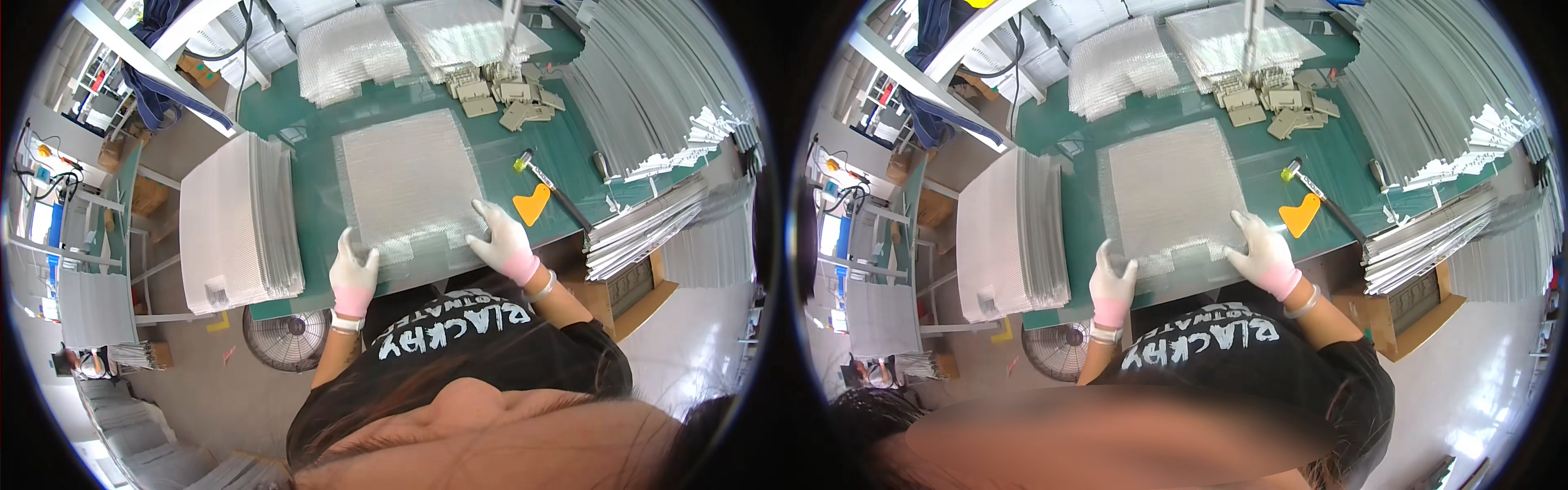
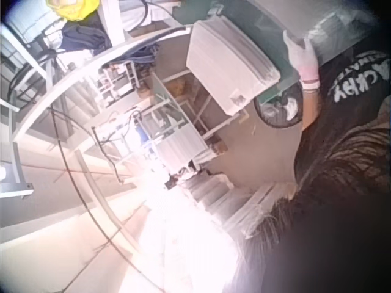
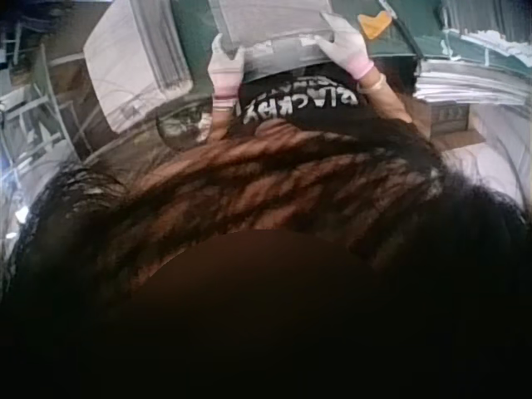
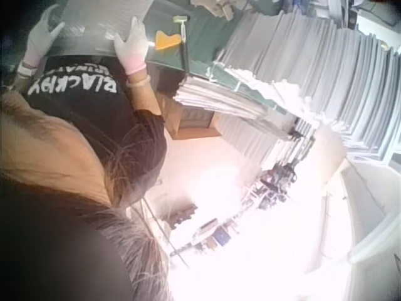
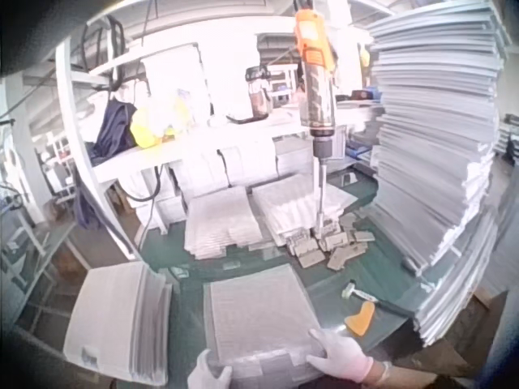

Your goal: Assembling mesh filter components into frames and securing them using an electric drill.

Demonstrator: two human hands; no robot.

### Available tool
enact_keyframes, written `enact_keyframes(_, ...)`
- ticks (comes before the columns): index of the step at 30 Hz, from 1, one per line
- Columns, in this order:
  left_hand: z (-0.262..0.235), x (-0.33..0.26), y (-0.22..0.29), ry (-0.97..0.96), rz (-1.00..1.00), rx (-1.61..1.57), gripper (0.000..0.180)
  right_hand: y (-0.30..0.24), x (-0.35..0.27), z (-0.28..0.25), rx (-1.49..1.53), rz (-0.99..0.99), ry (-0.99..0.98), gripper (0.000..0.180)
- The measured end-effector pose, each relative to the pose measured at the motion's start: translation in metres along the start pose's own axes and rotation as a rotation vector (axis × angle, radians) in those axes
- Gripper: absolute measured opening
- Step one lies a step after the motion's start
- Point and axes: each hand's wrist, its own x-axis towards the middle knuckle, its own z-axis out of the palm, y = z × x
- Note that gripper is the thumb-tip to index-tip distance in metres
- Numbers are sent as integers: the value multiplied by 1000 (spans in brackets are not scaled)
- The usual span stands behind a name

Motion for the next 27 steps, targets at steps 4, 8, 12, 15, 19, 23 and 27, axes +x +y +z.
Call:
enact_keyframes(4, 14, 21, -2, -58, 30, 66, 64, 13, 13, 5, -10, 56, 11, 62)
enact_keyframes(8, 14, 30, 5, -74, 17, 156, 65, 16, 26, 6, -39, 69, -19, 60)
enact_keyframes(12, 18, 33, 6, -132, -52, 212, 67, 26, 28, 12, -54, 62, -38, 60)
enact_keyframes(15, 21, 33, 3, -125, -42, 221, 68, 29, 29, 15, -48, 59, -46, 60)
enact_keyframes(19, 24, 33, -2, -124, -23, 222, 68, 31, 29, 20, -49, 56, -50, 60)
enact_keyframes(23, 31, 32, -9, -104, 1, 233, 69, 34, 27, 25, -63, 86, -78, 59)
enact_keyframes(27, 32, 31, -11, -105, 16, 248, 70, 37, 23, 29, -95, 91, -73, 59)
